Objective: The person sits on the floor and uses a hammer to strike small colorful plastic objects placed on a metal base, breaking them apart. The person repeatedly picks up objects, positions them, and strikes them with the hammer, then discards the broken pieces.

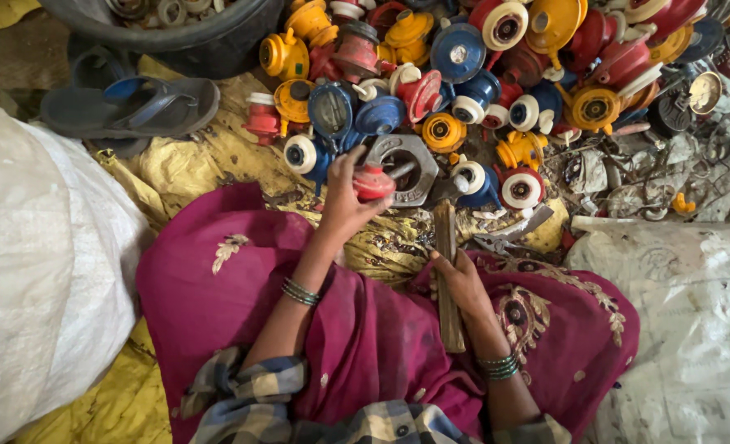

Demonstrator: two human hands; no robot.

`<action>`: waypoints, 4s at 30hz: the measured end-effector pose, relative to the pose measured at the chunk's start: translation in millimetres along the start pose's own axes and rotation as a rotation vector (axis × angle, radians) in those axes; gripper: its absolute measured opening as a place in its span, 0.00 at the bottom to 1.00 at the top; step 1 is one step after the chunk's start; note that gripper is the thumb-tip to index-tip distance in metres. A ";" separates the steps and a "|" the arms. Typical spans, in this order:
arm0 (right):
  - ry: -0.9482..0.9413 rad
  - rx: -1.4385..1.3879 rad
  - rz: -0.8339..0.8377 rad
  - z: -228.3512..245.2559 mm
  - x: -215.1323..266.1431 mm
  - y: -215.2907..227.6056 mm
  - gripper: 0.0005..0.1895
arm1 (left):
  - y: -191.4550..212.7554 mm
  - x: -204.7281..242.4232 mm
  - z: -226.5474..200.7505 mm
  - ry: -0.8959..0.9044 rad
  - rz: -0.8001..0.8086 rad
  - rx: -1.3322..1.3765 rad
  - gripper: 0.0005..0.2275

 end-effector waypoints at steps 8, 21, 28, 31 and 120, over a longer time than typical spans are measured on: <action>0.027 -0.042 0.011 -4.4 -3.9 0.0 0.14 | 8.5 9.0 23.4 0.334 -0.175 0.156 0.42; 0.036 -0.082 0.036 -2.7 -3.4 -4.3 0.14 | 18.9 -11.0 11.7 0.394 0.081 0.341 0.43; -0.001 -0.067 0.012 -0.5 0.4 -2.5 0.13 | 9.5 -2.6 21.3 0.412 0.046 0.079 0.40; 0.030 -0.079 0.023 2.2 0.7 -2.5 0.14 | 2.9 -2.2 32.1 0.557 -0.004 0.482 0.32; 0.385 0.545 -0.243 94.9 104.0 -38.1 0.17 | -29.6 7.7 11.3 0.101 0.247 -0.391 0.04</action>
Point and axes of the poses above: each hand's wrist, its own x-axis away from the middle knuckle, its own y-axis out of the back of the hand, z = x × y, the point moved 6 cm from there along -x, towards the middle knuckle, and after that the axes turned 3 degrees about -y, right-handed, at the moved point
